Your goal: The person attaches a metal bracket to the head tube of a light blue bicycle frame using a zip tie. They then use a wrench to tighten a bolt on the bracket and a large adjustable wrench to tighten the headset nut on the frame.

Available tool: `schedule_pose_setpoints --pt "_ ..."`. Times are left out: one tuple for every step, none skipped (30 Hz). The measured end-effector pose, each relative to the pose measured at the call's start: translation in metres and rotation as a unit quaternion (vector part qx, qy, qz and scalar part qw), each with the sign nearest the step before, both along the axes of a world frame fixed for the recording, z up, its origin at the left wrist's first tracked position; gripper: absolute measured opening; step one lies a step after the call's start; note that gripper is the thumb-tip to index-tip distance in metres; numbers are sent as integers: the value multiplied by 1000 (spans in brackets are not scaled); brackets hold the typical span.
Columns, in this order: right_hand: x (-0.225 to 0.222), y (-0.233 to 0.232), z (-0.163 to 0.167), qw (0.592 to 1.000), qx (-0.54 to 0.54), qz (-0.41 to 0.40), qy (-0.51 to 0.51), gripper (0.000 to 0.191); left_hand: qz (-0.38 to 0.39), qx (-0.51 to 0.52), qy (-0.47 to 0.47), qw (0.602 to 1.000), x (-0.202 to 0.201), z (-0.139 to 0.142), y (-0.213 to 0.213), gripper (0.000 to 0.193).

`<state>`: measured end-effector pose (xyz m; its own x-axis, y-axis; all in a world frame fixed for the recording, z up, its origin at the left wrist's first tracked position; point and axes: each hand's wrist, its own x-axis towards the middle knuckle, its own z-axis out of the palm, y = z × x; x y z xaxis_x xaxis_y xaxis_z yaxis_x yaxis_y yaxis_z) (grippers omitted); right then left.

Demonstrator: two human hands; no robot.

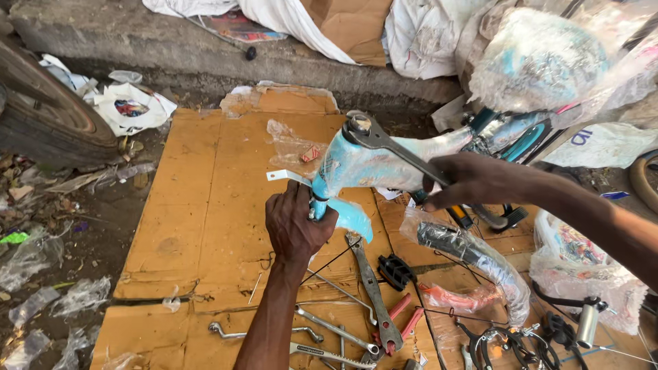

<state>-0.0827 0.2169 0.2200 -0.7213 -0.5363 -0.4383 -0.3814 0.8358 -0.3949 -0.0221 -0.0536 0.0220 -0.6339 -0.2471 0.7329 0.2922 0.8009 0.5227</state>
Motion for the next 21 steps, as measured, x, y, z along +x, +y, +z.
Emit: schedule_pose_setpoints --pt "4 6 1 998 -32 -45 -25 42 3 1 3 1000 0 -1 0 34" --pt "5 10 2 999 -12 -43 -4 42 4 0 5 1000 -1 -2 1 36" --pt "5 15 3 999 10 -43 16 41 7 -3 13 1000 -1 -4 1 38" --pt "2 17 3 998 32 -42 37 40 10 -6 22 1000 -1 -4 2 41" --pt "-4 18 3 991 68 12 118 41 13 -8 31 999 -1 -5 3 43" --pt "-12 18 3 972 104 66 199 42 10 1 17 1000 -1 -5 3 40" --pt "-22 19 2 943 138 121 278 43 6 9 5 1000 -2 -5 3 37" --pt "-30 22 0 938 145 95 300 37 1 17 -9 1000 -1 -5 3 34" --pt "-39 25 -2 931 152 72 323 31 2 11 -6 1000 0 -4 4 35" --pt "-52 26 -4 923 159 50 348 26 5 5 0 1000 0 -4 3 37" --pt "-66 27 -5 914 144 72 373 25 9 2 5 1000 1 -3 4 38" --pt "-80 27 -6 904 128 93 397 24 16 10 2 1000 2 -3 4 37" --pt "-95 24 -8 892 112 109 424 23 19 16 2 1000 3 -3 5 37" --pt "-110 15 -10 888 110 115 431 18 21 20 4 1000 2 -2 7 36" --pt "-122 4 -16 887 108 122 432 15 32 17 10 999 3 -3 8 36" --pt "-129 -4 -18 885 105 132 434 13 46 15 16 999 3 -3 9 37" --pt "-137 -15 -18 895 141 106 410 19 59 10 25 998 2 -3 10 38" --pt "-145 -32 -19 902 176 81 385 31 73 1 54 996 1 -4 10 40" --pt "-148 -47 -21 909 210 55 356 45 87 -9 79 993 0 -4 11 42" --pt "-147 -57 -20 911 215 41 351 44 101 -19 102 989 0 -4 10 44" --pt "-145 -64 -19 911 221 26 346 42 95 -7 56 994 0 -4 9 38"
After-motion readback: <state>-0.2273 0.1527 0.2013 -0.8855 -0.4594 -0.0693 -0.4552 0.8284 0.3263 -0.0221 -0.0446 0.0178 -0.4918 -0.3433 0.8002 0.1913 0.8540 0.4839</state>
